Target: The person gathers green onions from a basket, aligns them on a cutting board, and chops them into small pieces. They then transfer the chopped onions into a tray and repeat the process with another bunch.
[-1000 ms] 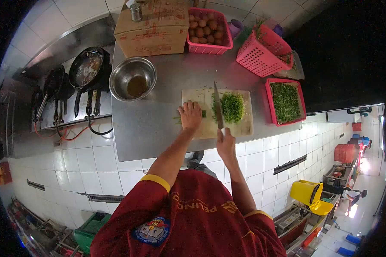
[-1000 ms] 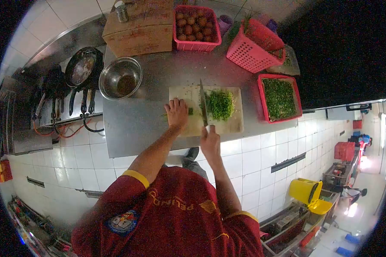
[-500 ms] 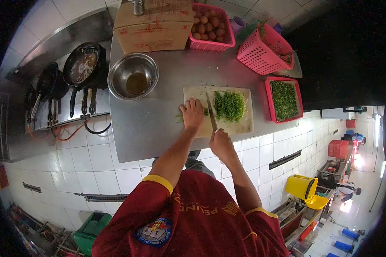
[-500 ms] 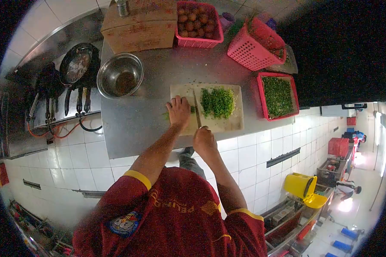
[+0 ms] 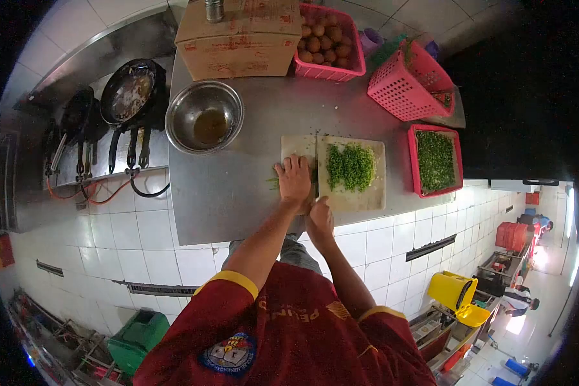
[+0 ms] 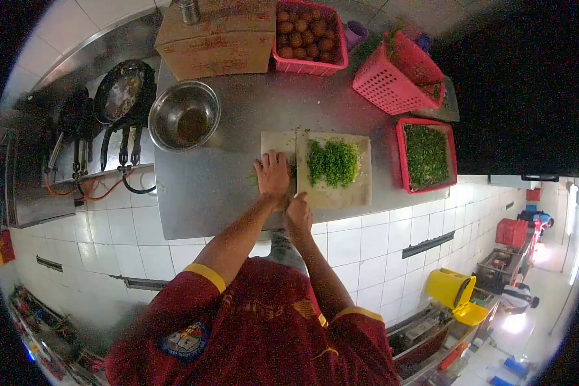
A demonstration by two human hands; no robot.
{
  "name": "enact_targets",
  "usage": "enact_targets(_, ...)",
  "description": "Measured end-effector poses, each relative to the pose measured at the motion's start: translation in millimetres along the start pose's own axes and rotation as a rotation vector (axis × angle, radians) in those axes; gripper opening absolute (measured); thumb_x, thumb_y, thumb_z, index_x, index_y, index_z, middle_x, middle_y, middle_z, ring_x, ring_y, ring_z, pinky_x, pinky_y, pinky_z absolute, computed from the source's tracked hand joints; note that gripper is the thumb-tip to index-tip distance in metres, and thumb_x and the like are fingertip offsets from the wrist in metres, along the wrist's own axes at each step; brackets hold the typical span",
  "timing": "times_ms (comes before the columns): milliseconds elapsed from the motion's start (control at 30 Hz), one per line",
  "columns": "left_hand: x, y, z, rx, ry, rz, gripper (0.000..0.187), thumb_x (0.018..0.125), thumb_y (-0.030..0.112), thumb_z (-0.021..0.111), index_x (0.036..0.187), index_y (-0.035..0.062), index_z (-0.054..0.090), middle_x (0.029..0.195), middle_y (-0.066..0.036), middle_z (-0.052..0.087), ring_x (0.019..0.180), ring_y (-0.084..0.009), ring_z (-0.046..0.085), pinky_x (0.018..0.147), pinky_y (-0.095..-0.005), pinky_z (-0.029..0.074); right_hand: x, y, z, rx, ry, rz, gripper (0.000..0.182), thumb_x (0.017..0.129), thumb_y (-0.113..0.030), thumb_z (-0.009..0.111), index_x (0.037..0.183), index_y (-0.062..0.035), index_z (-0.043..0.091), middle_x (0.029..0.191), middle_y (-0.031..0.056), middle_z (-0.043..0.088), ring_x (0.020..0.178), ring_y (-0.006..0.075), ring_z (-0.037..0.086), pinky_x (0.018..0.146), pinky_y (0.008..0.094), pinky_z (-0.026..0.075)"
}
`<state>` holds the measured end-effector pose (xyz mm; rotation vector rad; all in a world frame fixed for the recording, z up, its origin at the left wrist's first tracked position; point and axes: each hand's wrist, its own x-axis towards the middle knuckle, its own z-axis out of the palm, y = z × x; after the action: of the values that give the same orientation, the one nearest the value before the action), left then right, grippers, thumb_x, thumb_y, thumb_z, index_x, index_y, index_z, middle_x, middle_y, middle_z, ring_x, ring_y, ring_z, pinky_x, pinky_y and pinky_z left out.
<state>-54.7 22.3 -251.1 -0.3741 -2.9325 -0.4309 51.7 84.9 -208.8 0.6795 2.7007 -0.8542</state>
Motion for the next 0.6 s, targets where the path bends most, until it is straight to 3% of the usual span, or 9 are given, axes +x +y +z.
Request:
enact_targets(200, 2.6, 1.6, -3.6, -0.005, 0.039, 0.011, 0.017, 0.090, 0.021, 0.053, 0.101, 0.0088, 0.056, 0.107, -0.012, 0.050, 0.101, -0.0287, 0.049, 0.092, -0.0531, 0.035, 7.5, -26.4, -34.6, -0.084, 0.076, 0.013, 0.034, 0.095, -0.022, 0.046, 0.096, 0.0117, 0.048, 0.081, 0.0346, 0.061, 0.081, 0.0495, 0.062, 0.071, 0.0571, 0.049)
enact_targets(333, 2.8, -0.9, 0.7, 0.013, 0.031, 0.027, 0.018, 0.089, 0.022, 0.055, 0.100, 0.0085, 0.056, 0.107, -0.012, 0.049, 0.100, -0.0287, 0.049, 0.091, -0.0522, 0.035, -12.4, -42.2, -68.1, -0.198, 0.042, -0.032, 0.032, 0.095, -0.022, 0.045, 0.088, 0.0088, 0.053, 0.078, 0.0327, 0.062, 0.077, 0.0489, 0.063, 0.069, 0.0550, 0.052)
enact_targets(433, 2.8, 0.7, 0.5, 0.007, -0.006, 0.029, 0.020, 0.088, 0.022, 0.055, 0.103, 0.0081, 0.056, 0.108, -0.012, 0.049, 0.101, -0.0287, 0.048, 0.091, -0.0524, 0.035, -35.3, -46.8, -71.6, -0.248, -0.101, 0.059, 0.028, 0.094, -0.020, 0.046, 0.098, 0.0076, 0.049, 0.086, 0.0305, 0.064, 0.083, 0.0447, 0.066, 0.073, 0.0511, 0.055)
enact_targets(600, 2.7, 0.1, -2.7, -0.006, -0.047, 0.019, 0.025, 0.089, 0.021, 0.054, 0.110, 0.0076, 0.055, 0.112, -0.013, 0.049, 0.105, -0.0290, 0.048, 0.093, -0.0526, 0.034, -49.7, -27.0, -27.5, -0.111, -0.152, 0.303, 0.030, 0.094, -0.018, 0.046, 0.106, 0.0086, 0.044, 0.090, 0.0328, 0.064, 0.088, 0.0472, 0.064, 0.077, 0.0516, 0.052)
